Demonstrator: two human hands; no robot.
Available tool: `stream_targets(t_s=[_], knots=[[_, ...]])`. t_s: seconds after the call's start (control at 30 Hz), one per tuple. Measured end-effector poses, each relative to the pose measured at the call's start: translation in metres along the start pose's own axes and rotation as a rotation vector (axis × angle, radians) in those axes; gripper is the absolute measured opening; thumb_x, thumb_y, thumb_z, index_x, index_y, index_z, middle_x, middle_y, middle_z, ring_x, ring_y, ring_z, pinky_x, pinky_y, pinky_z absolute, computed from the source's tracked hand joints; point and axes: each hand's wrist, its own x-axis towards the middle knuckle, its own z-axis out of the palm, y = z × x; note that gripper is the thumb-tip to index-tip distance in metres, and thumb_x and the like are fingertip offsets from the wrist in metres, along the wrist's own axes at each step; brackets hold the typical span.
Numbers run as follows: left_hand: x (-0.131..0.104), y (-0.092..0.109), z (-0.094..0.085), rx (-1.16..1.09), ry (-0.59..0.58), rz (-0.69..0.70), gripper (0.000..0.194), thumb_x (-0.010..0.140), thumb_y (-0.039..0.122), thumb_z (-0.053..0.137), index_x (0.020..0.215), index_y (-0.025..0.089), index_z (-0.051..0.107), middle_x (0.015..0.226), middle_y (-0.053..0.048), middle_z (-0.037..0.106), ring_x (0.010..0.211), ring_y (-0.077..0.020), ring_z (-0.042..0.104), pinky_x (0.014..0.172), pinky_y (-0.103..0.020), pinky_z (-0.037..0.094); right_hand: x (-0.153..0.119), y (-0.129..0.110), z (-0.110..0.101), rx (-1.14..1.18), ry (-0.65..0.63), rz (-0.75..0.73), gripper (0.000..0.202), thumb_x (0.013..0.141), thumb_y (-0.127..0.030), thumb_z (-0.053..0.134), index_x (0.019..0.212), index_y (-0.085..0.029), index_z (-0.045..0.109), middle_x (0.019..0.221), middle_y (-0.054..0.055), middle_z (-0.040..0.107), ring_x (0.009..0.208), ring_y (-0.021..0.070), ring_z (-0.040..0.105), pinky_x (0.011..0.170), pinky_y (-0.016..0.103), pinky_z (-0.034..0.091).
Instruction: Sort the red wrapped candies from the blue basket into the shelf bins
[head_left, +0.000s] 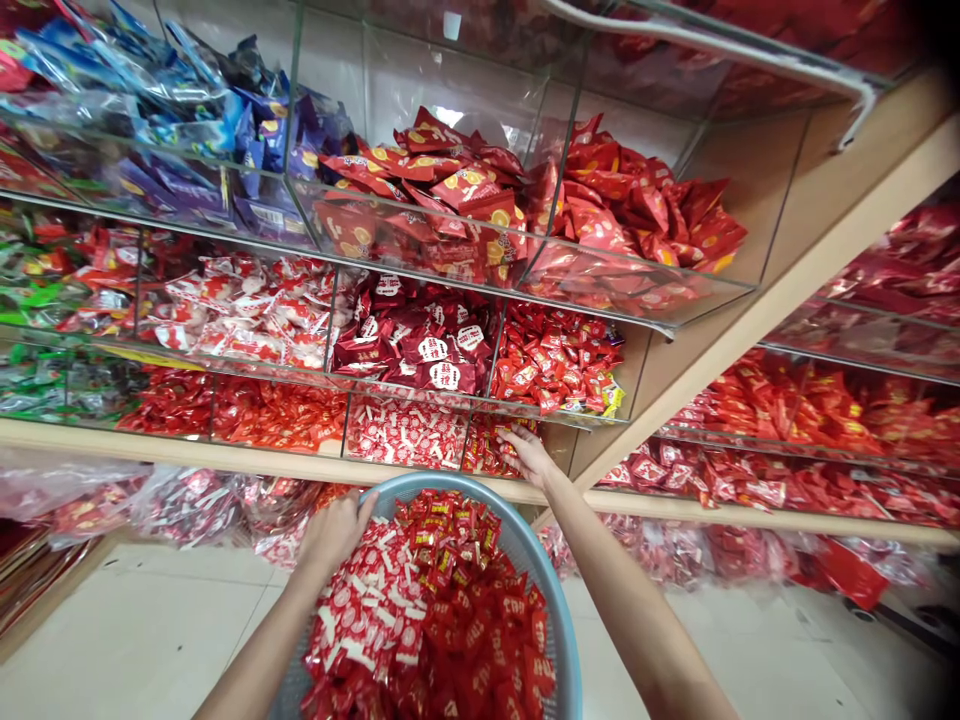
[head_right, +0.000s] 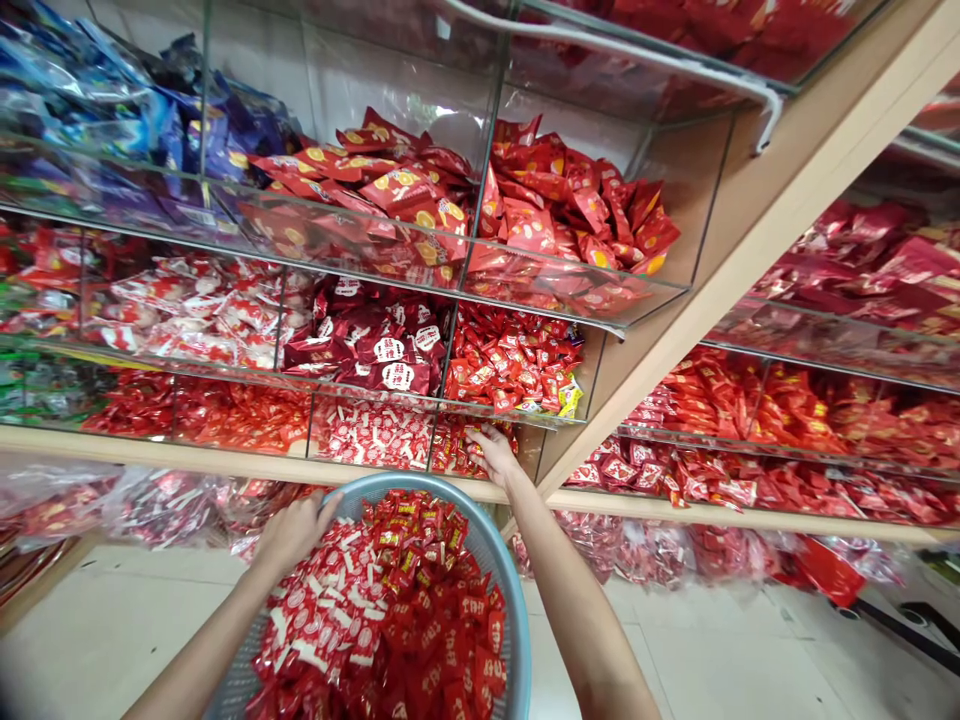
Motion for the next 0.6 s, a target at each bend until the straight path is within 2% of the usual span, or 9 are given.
stream_targets(t_s=[0.13, 0.27, 0.33, 0.43, 0.6], knots=[[0.000, 0.000, 0.000, 0.002, 0.007, 0.003, 0.069, 0.089, 0.059, 0.011, 0.104, 0.014, 0.061, 0.090, -0.018, 0.070, 0.085, -0.0322, 0.066, 0.072, -0.041, 0.048, 0.001, 0.004, -0.004, -0.104, -0.011, -0.014, 0.015, 0.075, -0.027, 0.064, 0.086, -0.021, 0.056, 0.075, -0.001, 0.064, 0.056, 0.0064, 0.056, 0.051, 0.016, 0.047], [0.000, -0.001, 0.000, -0.010, 0.005, 0.002, 0.066, 0.089, 0.056, 0.013, 0.107, 0.013, 0.060, 0.091, -0.018, 0.070, 0.086, -0.0317, 0.066, 0.074, -0.040, 0.048, 0.003, 0.005, -0.007, -0.693, 0.028, -0.191, 0.015, 0.082, -0.028, 0.050, 0.091, -0.018, 0.055, 0.077, 0.001, 0.063, 0.058, 0.0093, 0.057, 0.053, 0.020, 0.046], [0.000, 0.000, 0.000, -0.009, -0.001, -0.006, 0.065, 0.090, 0.055, 0.014, 0.107, 0.013, 0.060, 0.091, -0.018, 0.070, 0.087, -0.0313, 0.066, 0.075, -0.040, 0.048, 0.007, 0.005, -0.006, -0.898, 0.045, -0.263, 0.015, 0.080, -0.024, 0.049, 0.091, -0.016, 0.056, 0.077, 0.002, 0.063, 0.064, 0.0118, 0.057, 0.055, 0.022, 0.044], [-0.001, 0.001, -0.002, -0.005, -0.006, -0.011, 0.065, 0.090, 0.055, 0.012, 0.108, 0.013, 0.059, 0.091, -0.018, 0.070, 0.087, -0.0314, 0.066, 0.075, -0.041, 0.048, 0.014, 0.007, 0.003, -1.037, 0.018, -0.310, 0.015, 0.073, -0.016, 0.056, 0.087, -0.016, 0.059, 0.084, 0.004, 0.064, 0.077, 0.0147, 0.057, 0.064, 0.023, 0.042], [-0.002, 0.001, -0.003, -0.017, 0.002, -0.005, 0.068, 0.088, 0.059, 0.014, 0.106, 0.013, 0.061, 0.090, -0.019, 0.070, 0.087, -0.0321, 0.066, 0.075, -0.041, 0.047, 0.024, 0.021, 0.026, -1.273, -0.078, -0.247, 0.010, 0.067, -0.013, 0.063, 0.076, -0.015, 0.061, 0.077, 0.005, 0.064, 0.073, 0.0147, 0.055, 0.062, 0.022, 0.036]])
